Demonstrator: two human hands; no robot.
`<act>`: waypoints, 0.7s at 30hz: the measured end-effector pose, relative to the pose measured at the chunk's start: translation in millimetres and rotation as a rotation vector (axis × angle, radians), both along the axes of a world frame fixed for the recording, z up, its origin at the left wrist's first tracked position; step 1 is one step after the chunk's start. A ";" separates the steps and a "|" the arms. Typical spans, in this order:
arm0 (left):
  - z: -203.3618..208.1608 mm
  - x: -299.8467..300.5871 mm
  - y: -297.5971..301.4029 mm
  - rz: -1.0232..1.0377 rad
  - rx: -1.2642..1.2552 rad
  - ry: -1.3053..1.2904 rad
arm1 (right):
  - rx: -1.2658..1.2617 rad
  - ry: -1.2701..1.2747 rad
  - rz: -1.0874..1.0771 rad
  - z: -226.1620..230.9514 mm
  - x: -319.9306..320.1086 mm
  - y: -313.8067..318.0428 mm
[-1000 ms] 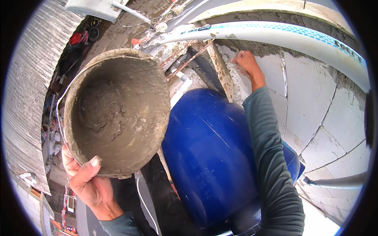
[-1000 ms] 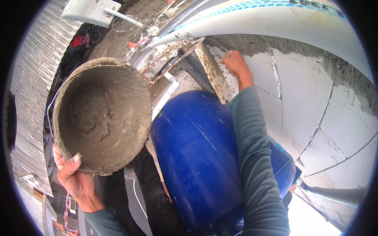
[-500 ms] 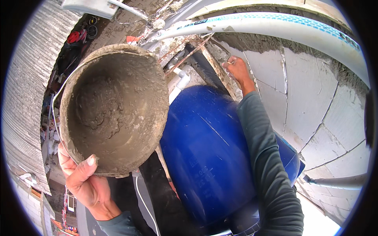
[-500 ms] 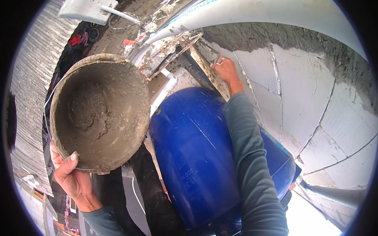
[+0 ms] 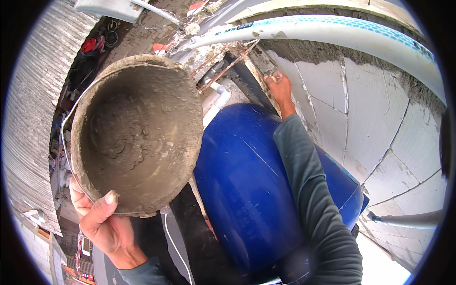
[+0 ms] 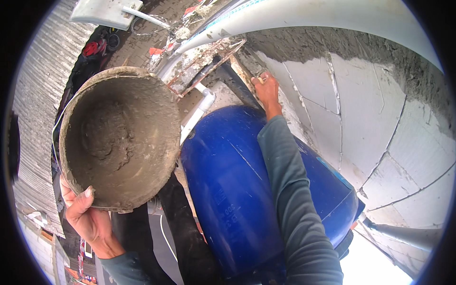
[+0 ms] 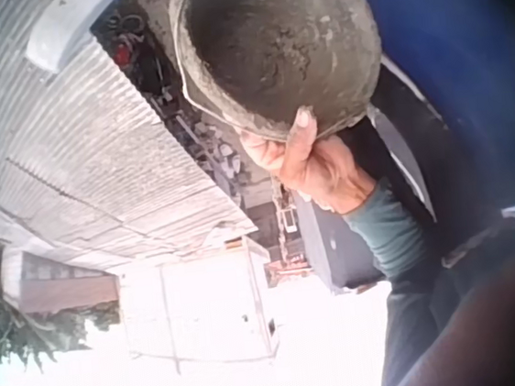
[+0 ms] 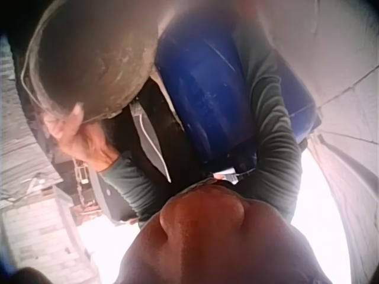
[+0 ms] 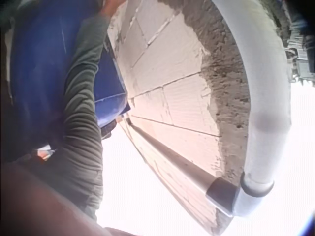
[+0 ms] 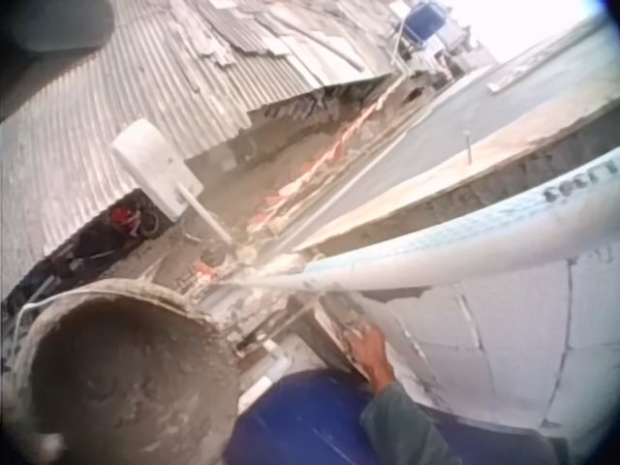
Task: The person applies wet plaster from a bucket onto a wall using a trowel. The person gathers plaster onto the trowel and smooths it along the corner and flat surfaces of the masonry wall.
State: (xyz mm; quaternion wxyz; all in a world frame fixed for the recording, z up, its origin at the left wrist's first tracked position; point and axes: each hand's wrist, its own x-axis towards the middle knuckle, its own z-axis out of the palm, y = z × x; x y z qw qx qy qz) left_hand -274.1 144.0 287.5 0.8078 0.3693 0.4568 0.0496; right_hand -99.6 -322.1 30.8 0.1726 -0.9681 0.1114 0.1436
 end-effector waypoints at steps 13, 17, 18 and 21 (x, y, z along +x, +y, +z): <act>1.1 6.9 -8.0 -0.061 0.055 0.004 | 0.504 0.255 -0.404 16.2 30.6 18.0; 2.1 10.0 -9.0 -0.042 0.032 -0.006 | 0.498 0.245 -0.394 28.4 36.8 11.0; 3.5 9.7 -10.2 -0.030 0.024 0.000 | 0.504 0.240 -0.399 33.1 34.5 14.4; 2.9 8.6 -11.1 -0.039 0.038 0.002 | 0.520 0.208 -0.435 47.9 28.4 26.7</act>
